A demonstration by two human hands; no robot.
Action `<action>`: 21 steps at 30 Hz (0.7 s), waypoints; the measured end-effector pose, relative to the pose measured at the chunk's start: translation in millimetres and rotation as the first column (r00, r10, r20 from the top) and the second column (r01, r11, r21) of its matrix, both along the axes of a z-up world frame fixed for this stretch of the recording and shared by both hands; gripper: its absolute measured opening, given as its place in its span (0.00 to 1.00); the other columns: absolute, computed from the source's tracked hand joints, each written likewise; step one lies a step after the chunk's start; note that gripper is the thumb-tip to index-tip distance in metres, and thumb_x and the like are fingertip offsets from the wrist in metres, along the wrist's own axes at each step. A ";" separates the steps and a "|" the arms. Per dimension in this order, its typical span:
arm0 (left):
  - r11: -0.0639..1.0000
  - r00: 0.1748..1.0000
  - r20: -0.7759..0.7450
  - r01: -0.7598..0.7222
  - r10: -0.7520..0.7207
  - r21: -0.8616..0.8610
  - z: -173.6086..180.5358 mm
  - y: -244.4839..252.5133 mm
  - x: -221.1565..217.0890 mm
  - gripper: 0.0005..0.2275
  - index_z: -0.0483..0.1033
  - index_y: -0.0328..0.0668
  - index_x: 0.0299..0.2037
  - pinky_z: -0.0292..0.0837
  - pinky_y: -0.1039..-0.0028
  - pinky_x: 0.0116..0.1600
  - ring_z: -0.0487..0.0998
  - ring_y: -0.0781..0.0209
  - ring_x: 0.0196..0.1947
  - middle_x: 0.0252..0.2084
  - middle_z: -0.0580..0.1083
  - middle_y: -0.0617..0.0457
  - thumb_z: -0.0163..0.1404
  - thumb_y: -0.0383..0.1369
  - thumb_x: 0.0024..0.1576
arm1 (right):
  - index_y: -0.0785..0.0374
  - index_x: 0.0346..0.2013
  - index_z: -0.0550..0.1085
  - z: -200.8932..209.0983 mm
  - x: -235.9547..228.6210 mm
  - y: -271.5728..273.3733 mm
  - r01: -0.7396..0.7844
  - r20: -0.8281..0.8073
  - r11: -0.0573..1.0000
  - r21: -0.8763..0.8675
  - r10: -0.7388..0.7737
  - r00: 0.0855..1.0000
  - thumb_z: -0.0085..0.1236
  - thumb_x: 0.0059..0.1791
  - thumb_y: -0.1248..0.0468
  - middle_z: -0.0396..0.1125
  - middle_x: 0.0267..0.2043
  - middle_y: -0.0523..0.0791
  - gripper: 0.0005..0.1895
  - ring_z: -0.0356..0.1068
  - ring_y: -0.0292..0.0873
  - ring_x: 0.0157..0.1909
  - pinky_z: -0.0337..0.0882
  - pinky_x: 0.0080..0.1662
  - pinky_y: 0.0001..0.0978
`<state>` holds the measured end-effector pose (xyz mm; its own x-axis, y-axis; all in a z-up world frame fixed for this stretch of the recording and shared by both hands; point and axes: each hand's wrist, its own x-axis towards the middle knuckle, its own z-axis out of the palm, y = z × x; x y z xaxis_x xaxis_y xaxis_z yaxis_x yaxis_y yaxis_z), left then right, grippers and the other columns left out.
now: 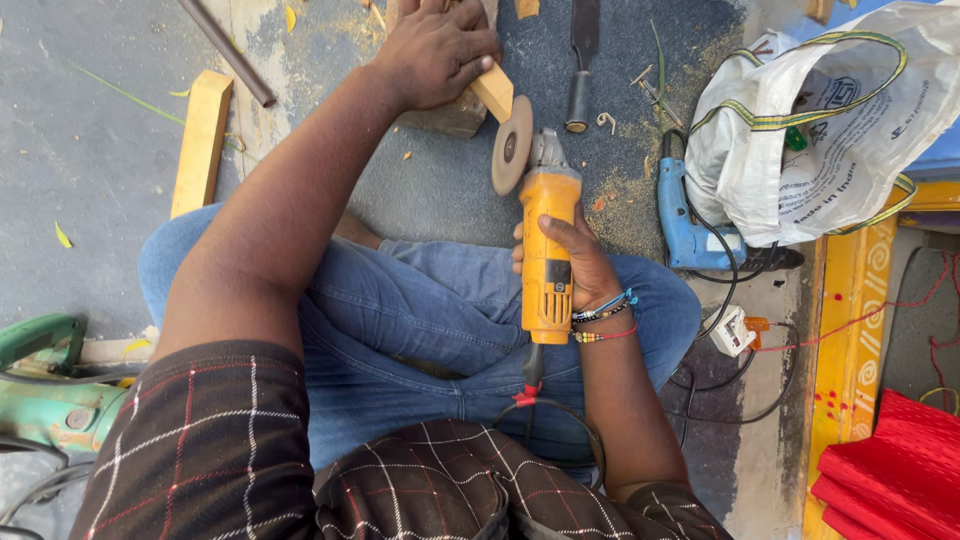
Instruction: The person uses an angle grinder with a sanding disc on the edges of wooden strips and then applies adhesive from a small bottle to join the pieces into a right-angled frame. They work on a stone-tiled floor surrounded by a hammer, chisel, and wooden blocks.
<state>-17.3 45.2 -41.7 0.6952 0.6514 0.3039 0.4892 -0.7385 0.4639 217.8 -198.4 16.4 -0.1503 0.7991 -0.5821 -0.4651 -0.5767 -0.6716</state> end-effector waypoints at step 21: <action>0.997 0.995 0.082 0.065 -0.061 -0.043 1.4 0.6 -2.5 0.10 0.77 0.51 0.55 0.62 0.49 0.58 0.73 0.45 0.55 0.53 0.74 0.50 0.46 0.41 0.71 | 0.56 0.63 0.61 -6.7 6.7 33.5 -0.047 -0.002 0.999 0.014 0.047 0.999 0.63 0.51 0.61 0.70 0.41 0.52 0.28 0.76 0.49 0.35 0.81 0.38 0.44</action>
